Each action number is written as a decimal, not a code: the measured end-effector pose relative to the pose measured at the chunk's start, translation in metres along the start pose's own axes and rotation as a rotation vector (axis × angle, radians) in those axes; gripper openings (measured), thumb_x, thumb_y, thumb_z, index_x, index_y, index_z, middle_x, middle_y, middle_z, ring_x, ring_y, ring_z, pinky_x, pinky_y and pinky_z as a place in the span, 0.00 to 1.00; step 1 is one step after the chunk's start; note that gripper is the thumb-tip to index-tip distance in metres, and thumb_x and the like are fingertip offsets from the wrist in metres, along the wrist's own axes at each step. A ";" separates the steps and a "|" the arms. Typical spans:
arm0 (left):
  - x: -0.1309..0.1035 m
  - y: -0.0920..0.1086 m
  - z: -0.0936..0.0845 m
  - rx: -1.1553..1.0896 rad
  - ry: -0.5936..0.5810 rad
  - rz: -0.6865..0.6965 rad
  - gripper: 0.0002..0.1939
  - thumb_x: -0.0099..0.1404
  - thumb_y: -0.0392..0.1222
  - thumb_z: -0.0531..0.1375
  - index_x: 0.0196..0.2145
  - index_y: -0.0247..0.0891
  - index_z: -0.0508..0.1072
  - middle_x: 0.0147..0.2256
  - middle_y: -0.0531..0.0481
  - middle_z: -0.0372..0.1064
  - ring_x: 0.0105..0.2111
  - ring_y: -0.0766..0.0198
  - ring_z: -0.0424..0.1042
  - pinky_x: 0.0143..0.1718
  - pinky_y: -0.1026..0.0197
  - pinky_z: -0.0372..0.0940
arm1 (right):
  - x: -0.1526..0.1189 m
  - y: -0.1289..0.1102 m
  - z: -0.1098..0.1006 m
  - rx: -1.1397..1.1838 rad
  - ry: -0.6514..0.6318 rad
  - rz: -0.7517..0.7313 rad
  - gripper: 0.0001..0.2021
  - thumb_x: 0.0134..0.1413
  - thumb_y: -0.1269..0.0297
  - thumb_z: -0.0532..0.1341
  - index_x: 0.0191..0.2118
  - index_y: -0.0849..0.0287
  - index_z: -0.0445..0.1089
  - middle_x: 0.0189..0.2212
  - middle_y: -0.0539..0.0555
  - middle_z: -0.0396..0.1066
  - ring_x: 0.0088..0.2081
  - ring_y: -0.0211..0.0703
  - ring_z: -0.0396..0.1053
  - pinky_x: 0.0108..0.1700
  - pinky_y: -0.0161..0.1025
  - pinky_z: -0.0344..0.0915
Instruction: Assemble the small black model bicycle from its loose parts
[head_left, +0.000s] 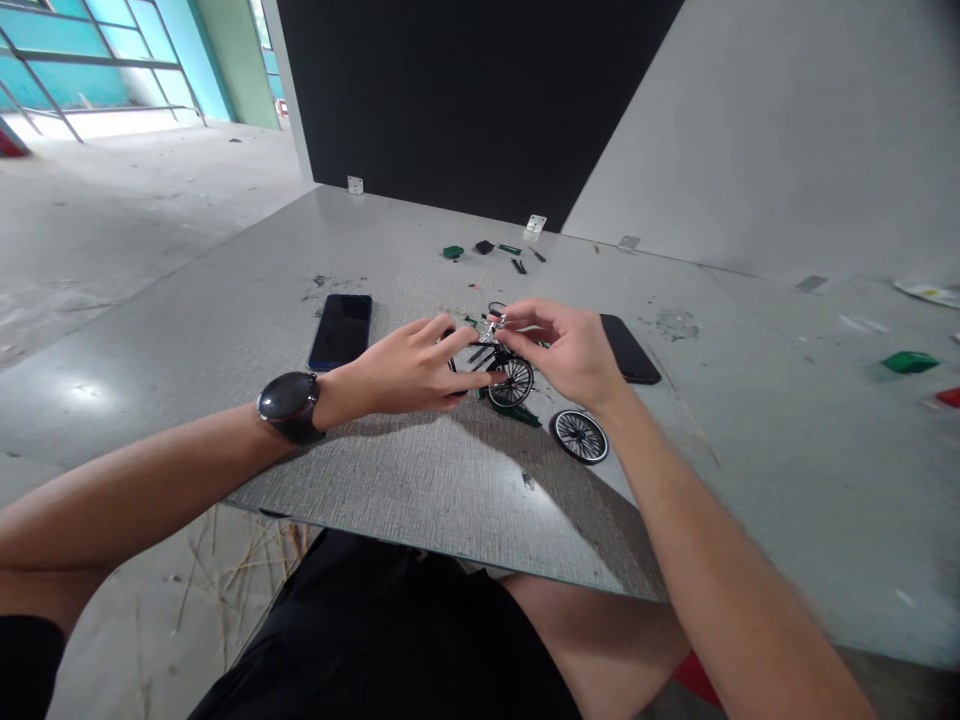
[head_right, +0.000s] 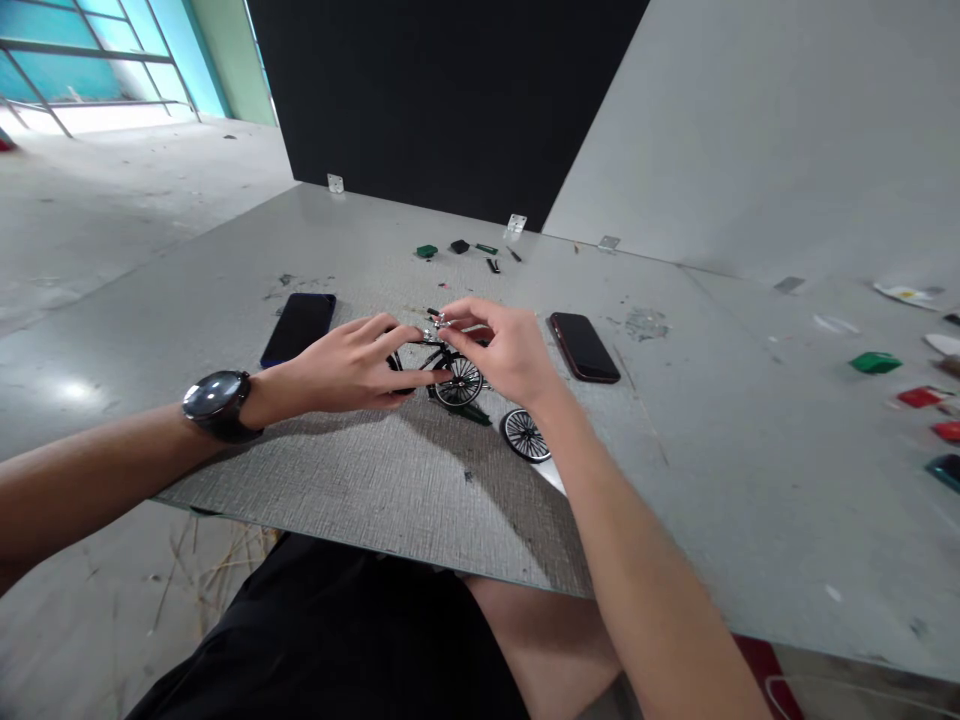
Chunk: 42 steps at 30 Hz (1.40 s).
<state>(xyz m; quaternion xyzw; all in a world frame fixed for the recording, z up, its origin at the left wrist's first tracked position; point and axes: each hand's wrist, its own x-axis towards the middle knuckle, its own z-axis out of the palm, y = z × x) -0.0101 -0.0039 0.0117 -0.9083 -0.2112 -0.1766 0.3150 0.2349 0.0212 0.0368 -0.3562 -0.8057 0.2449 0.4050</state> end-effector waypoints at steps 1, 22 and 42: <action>0.000 0.000 0.000 0.002 0.001 0.003 0.26 0.71 0.43 0.58 0.65 0.52 0.59 0.54 0.40 0.62 0.46 0.53 0.65 0.44 0.50 0.70 | 0.000 -0.001 0.001 0.000 -0.001 -0.004 0.11 0.61 0.55 0.66 0.44 0.53 0.79 0.43 0.54 0.80 0.44 0.49 0.77 0.49 0.51 0.76; 0.000 0.000 0.001 -0.008 0.005 -0.001 0.26 0.70 0.41 0.58 0.64 0.52 0.60 0.53 0.41 0.63 0.46 0.53 0.65 0.46 0.50 0.68 | 0.000 -0.006 -0.001 -0.029 -0.014 0.011 0.17 0.59 0.48 0.66 0.48 0.52 0.79 0.46 0.56 0.78 0.46 0.52 0.75 0.47 0.52 0.75; -0.001 -0.004 0.000 -0.001 0.015 0.003 0.30 0.71 0.47 0.59 0.67 0.54 0.57 0.55 0.40 0.62 0.46 0.52 0.65 0.45 0.50 0.70 | 0.001 0.000 -0.005 0.136 -0.179 0.159 0.19 0.58 0.47 0.67 0.50 0.52 0.75 0.31 0.50 0.76 0.37 0.46 0.75 0.38 0.43 0.73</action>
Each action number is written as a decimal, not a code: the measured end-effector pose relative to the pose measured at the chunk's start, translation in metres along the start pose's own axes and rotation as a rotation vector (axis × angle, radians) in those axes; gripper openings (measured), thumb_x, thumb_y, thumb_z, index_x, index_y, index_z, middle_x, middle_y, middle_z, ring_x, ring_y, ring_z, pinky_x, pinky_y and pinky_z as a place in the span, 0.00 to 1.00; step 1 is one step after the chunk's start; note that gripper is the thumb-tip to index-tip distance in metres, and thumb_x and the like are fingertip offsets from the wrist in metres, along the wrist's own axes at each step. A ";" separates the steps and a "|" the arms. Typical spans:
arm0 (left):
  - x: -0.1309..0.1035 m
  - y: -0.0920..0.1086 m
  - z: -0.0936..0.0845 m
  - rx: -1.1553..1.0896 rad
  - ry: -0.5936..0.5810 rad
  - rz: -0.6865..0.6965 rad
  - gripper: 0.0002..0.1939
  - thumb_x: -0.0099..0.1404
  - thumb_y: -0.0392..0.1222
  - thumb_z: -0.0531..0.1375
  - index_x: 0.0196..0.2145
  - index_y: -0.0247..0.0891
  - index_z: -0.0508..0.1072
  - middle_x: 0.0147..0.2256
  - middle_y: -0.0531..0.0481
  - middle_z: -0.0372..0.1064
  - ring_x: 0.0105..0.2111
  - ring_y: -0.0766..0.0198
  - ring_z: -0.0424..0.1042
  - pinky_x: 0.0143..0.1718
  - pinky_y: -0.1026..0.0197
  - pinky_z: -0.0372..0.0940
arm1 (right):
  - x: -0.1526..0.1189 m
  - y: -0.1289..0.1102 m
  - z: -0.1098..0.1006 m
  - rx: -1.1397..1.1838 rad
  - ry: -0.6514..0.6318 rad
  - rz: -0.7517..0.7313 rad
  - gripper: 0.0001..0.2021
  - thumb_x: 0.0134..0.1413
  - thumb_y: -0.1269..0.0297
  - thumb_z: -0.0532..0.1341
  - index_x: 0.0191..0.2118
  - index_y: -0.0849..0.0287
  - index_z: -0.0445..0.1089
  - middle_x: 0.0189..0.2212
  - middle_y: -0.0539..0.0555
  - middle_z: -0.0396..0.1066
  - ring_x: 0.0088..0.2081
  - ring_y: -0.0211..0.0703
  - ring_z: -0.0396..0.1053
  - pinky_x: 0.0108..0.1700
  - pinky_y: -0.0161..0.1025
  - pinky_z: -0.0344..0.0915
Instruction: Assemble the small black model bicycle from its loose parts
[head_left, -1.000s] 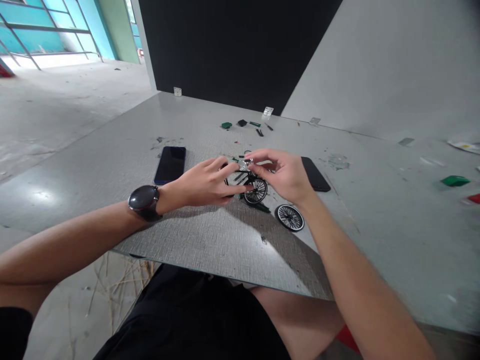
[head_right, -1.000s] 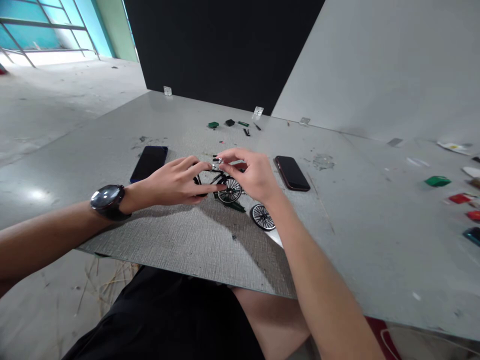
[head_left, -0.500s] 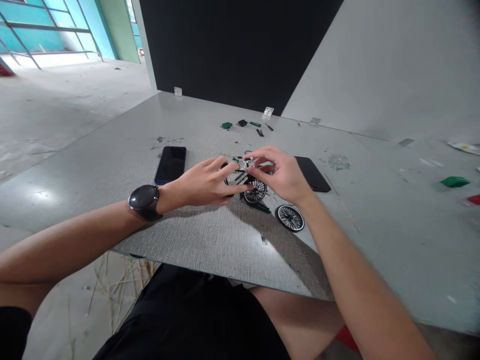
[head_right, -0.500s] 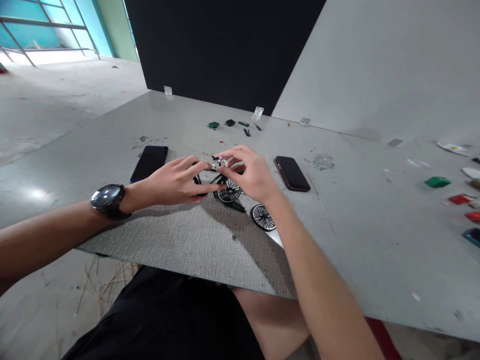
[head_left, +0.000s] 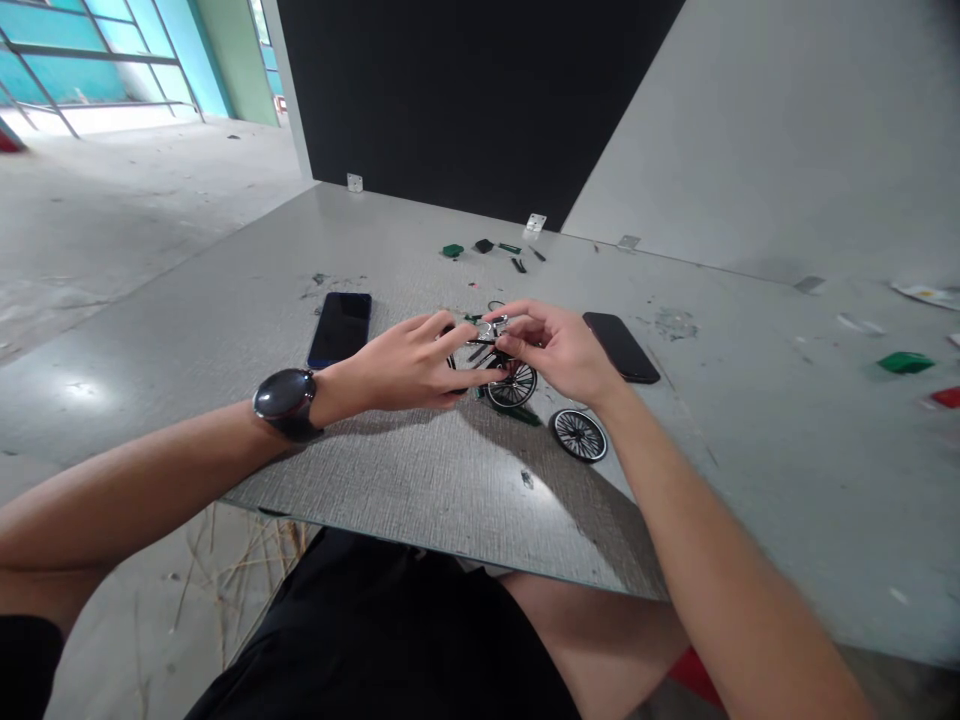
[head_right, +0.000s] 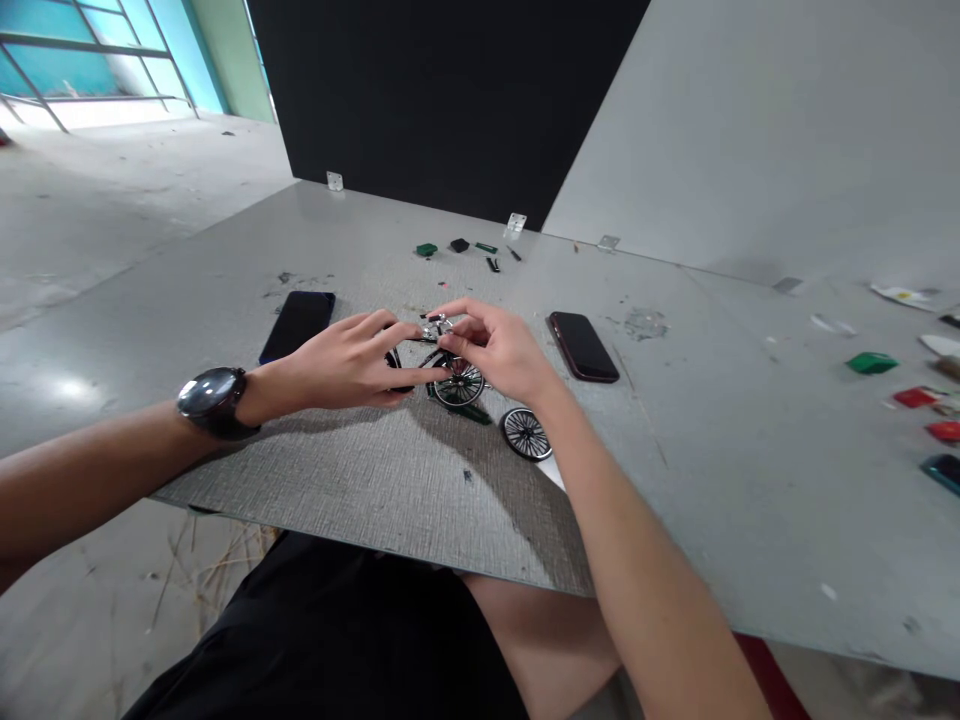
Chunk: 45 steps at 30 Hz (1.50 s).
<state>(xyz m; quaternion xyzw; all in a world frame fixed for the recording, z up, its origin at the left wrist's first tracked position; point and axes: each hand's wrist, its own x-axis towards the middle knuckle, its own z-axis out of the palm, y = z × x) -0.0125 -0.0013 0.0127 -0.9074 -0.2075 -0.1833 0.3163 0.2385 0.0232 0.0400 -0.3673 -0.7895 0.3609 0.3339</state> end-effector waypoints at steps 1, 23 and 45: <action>0.000 0.000 0.000 0.002 0.003 0.003 0.29 0.71 0.48 0.59 0.67 0.54 0.57 0.55 0.40 0.62 0.46 0.52 0.65 0.45 0.50 0.70 | 0.000 0.001 0.000 0.006 0.006 0.001 0.19 0.58 0.48 0.68 0.50 0.52 0.75 0.31 0.51 0.76 0.37 0.46 0.75 0.38 0.43 0.73; -0.003 -0.006 0.000 -0.030 0.003 -0.043 0.25 0.72 0.43 0.59 0.64 0.53 0.61 0.58 0.39 0.62 0.51 0.51 0.66 0.49 0.47 0.69 | 0.000 -0.002 0.005 0.051 -0.059 0.000 0.28 0.56 0.46 0.69 0.59 0.49 0.69 0.38 0.53 0.77 0.43 0.49 0.76 0.43 0.45 0.74; -0.001 -0.005 -0.002 0.036 -0.003 -0.033 0.24 0.71 0.45 0.60 0.62 0.51 0.62 0.55 0.40 0.63 0.49 0.52 0.66 0.46 0.51 0.70 | 0.002 0.001 0.014 0.107 0.034 0.032 0.25 0.53 0.49 0.71 0.53 0.53 0.71 0.31 0.50 0.72 0.36 0.45 0.72 0.39 0.45 0.73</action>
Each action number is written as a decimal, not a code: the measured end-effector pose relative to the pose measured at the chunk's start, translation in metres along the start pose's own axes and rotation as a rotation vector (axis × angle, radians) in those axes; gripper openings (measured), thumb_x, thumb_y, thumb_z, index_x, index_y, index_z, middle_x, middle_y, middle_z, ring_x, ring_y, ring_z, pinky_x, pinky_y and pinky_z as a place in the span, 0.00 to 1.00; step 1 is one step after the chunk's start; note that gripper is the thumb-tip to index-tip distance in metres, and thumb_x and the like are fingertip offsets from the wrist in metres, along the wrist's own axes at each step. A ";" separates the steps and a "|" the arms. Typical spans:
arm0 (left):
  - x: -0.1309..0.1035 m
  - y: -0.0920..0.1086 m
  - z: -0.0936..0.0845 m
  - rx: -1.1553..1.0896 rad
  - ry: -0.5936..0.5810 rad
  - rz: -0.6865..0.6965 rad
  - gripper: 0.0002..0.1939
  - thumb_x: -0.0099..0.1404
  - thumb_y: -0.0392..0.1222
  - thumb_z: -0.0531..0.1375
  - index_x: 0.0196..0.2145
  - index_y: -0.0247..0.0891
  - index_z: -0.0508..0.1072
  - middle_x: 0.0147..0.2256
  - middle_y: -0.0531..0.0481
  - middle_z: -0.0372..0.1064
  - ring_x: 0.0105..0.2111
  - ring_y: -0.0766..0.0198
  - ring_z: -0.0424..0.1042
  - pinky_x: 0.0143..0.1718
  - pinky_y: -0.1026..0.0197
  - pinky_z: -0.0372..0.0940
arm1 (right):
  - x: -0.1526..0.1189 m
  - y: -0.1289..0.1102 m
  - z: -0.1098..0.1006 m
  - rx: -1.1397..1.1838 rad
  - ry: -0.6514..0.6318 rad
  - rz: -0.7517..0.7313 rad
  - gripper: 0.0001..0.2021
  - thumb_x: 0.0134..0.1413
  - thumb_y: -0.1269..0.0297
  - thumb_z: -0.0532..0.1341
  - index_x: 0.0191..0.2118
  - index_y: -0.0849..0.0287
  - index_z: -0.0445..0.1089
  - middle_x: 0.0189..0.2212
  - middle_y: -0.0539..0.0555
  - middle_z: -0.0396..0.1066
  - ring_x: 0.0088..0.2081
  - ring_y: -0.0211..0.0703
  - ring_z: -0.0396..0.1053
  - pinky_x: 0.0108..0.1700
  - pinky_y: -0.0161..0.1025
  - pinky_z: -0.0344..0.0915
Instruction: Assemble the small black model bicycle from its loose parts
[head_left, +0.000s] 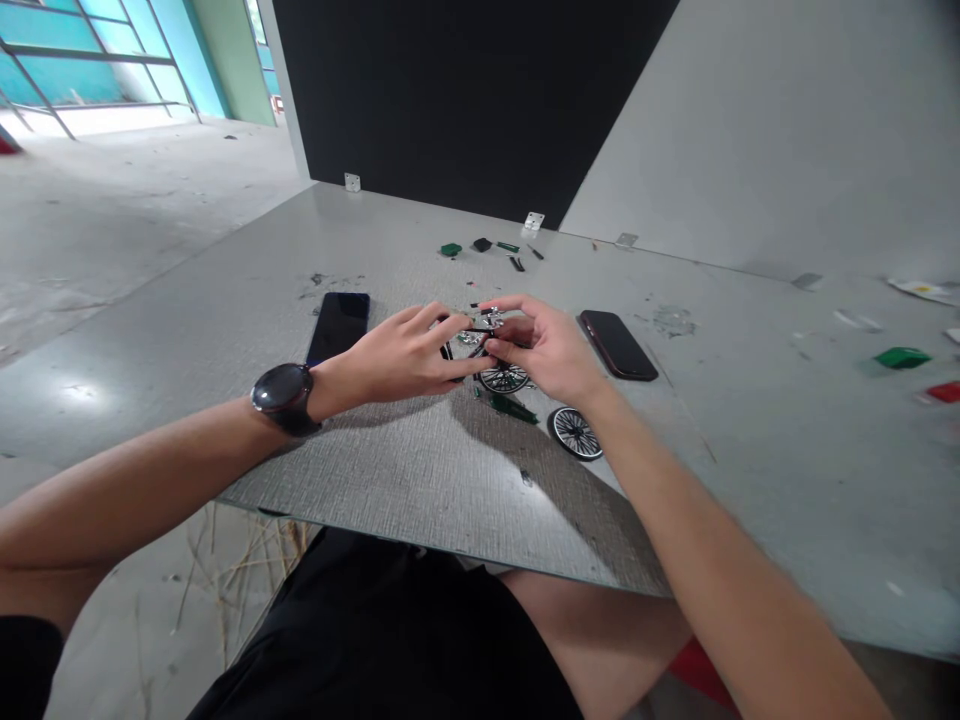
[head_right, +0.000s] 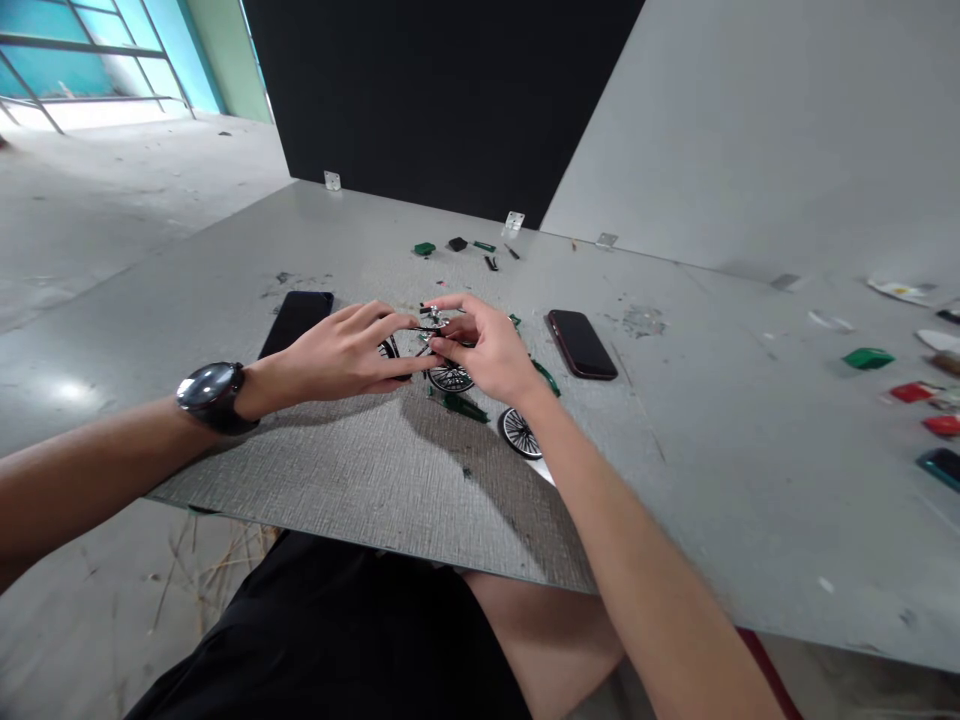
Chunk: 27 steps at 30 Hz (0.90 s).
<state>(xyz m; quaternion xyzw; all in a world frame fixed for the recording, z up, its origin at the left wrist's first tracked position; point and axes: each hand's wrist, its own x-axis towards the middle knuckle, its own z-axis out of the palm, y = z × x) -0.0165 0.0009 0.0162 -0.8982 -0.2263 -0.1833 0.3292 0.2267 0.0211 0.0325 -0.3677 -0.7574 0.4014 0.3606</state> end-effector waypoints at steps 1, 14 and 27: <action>0.000 0.000 0.000 -0.002 0.000 -0.003 0.24 0.71 0.45 0.60 0.62 0.51 0.62 0.56 0.40 0.63 0.49 0.52 0.66 0.46 0.50 0.70 | 0.000 0.000 0.000 0.005 0.001 -0.001 0.25 0.53 0.49 0.71 0.53 0.53 0.71 0.31 0.50 0.72 0.36 0.44 0.72 0.38 0.44 0.73; 0.000 0.000 -0.001 -0.061 -0.036 -0.069 0.20 0.73 0.43 0.57 0.61 0.52 0.65 0.56 0.40 0.64 0.50 0.50 0.66 0.46 0.49 0.70 | 0.000 0.006 0.001 -0.064 0.027 -0.075 0.27 0.57 0.48 0.68 0.59 0.51 0.69 0.38 0.53 0.75 0.42 0.47 0.74 0.43 0.45 0.73; 0.002 -0.001 -0.001 -0.161 -0.040 -0.213 0.20 0.73 0.48 0.59 0.58 0.39 0.65 0.58 0.36 0.65 0.55 0.46 0.66 0.52 0.44 0.68 | 0.002 0.014 -0.002 0.049 0.046 0.038 0.38 0.52 0.45 0.71 0.63 0.55 0.60 0.36 0.55 0.75 0.38 0.49 0.76 0.41 0.45 0.73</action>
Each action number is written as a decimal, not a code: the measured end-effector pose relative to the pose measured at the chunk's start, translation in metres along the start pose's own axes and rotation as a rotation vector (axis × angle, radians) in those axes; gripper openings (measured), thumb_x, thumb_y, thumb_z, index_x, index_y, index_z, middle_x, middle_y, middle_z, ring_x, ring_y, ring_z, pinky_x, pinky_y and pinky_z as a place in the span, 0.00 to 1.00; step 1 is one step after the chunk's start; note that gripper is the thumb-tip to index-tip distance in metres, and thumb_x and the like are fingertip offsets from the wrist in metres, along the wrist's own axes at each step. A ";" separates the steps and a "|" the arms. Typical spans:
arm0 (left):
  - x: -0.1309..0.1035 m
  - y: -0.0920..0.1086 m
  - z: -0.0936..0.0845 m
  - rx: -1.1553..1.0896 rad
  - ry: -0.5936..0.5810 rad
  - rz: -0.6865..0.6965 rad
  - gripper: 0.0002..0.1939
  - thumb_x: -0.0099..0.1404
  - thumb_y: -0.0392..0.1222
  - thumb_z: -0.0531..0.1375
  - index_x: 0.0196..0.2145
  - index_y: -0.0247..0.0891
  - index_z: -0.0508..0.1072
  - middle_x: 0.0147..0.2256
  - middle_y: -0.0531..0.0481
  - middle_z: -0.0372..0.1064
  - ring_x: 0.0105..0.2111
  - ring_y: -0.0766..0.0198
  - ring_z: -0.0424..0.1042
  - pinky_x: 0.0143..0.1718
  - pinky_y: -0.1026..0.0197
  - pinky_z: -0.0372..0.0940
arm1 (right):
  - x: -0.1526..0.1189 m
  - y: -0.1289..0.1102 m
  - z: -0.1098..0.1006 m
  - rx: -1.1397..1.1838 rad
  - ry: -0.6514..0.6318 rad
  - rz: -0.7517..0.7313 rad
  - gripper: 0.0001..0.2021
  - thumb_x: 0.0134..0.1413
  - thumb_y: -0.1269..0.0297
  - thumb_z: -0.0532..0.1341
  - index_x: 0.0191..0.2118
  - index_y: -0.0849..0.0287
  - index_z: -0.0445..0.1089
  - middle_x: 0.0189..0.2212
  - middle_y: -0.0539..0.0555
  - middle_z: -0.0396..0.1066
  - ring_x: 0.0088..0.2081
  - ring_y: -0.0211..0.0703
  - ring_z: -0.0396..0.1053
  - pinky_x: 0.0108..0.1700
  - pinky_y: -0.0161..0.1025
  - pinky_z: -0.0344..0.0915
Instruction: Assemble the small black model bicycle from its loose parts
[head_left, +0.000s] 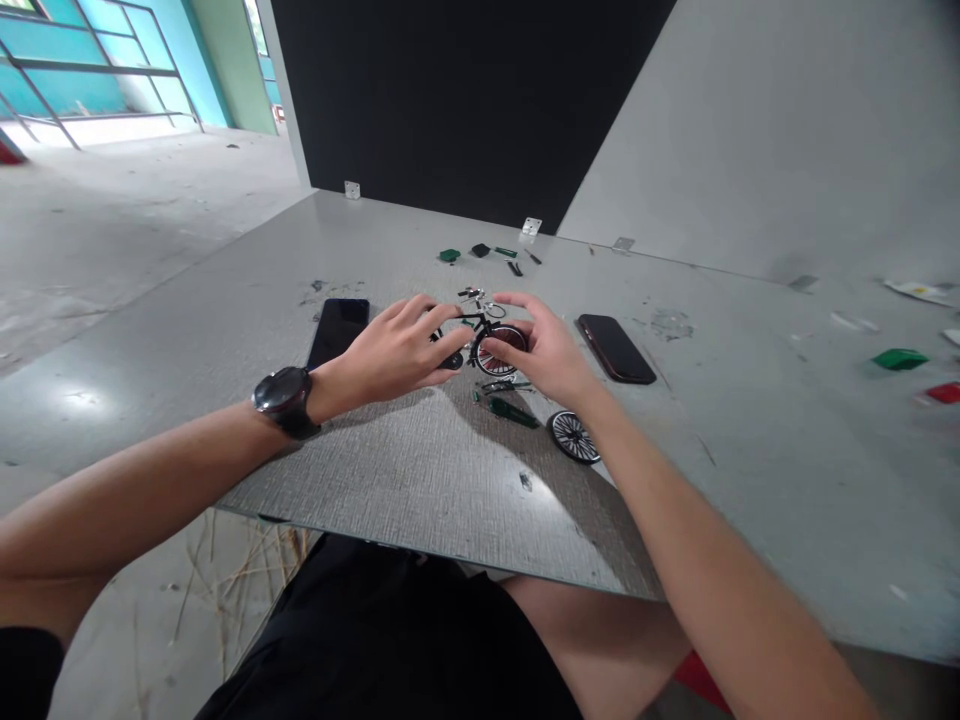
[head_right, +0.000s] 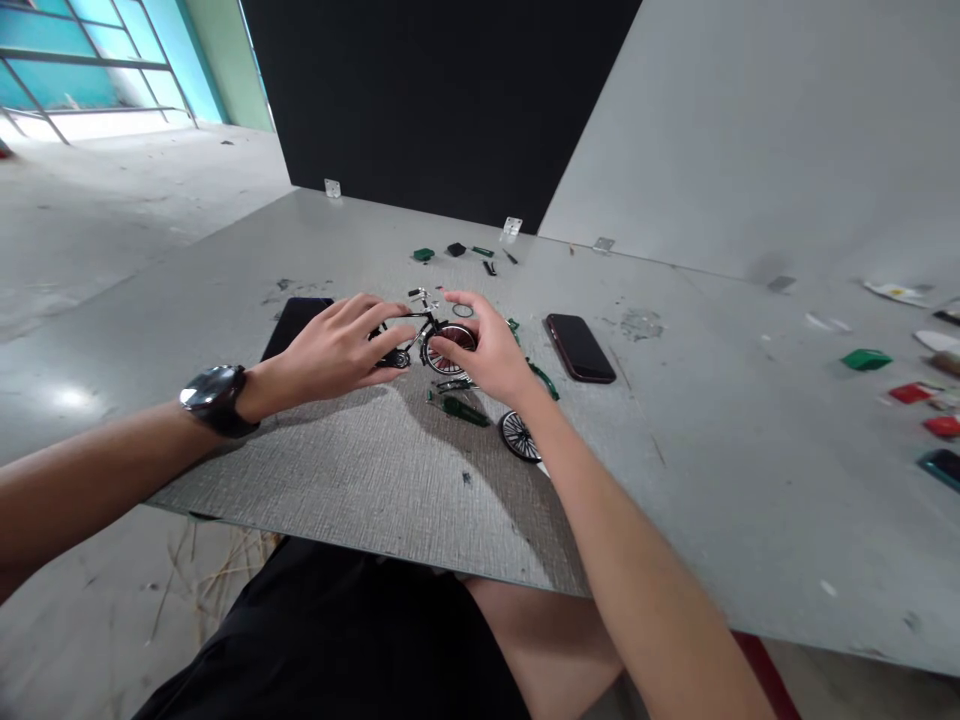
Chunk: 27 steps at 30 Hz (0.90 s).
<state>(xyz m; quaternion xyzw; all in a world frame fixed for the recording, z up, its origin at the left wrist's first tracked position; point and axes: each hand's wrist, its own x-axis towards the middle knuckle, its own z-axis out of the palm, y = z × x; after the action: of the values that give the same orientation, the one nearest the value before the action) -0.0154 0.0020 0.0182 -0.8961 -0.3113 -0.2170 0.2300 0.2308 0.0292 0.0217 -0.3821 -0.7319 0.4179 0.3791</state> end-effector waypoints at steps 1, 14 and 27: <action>0.000 0.000 0.000 -0.015 0.007 -0.009 0.21 0.72 0.49 0.59 0.58 0.38 0.65 0.58 0.36 0.66 0.55 0.46 0.66 0.52 0.45 0.68 | 0.000 -0.001 0.001 0.003 0.004 0.007 0.38 0.52 0.45 0.71 0.63 0.55 0.60 0.36 0.55 0.75 0.38 0.48 0.76 0.41 0.45 0.73; -0.002 -0.003 0.011 -0.229 0.084 -0.007 0.22 0.70 0.50 0.63 0.55 0.35 0.65 0.55 0.36 0.70 0.53 0.47 0.70 0.51 0.46 0.69 | -0.004 0.000 0.008 -0.164 0.074 -0.077 0.28 0.57 0.49 0.68 0.59 0.54 0.64 0.39 0.56 0.76 0.38 0.50 0.76 0.46 0.50 0.71; -0.002 0.001 0.021 -0.447 0.159 -0.320 0.54 0.60 0.52 0.71 0.71 0.40 0.42 0.56 0.34 0.68 0.55 0.45 0.71 0.51 0.44 0.70 | -0.004 -0.007 0.011 -0.002 0.124 -0.081 0.26 0.57 0.50 0.68 0.57 0.54 0.64 0.42 0.58 0.75 0.45 0.51 0.75 0.47 0.49 0.74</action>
<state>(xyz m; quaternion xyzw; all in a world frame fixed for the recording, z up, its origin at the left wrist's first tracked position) -0.0106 0.0117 0.0003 -0.8443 -0.3741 -0.3834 0.0136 0.2218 0.0196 0.0229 -0.3777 -0.7223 0.3771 0.4398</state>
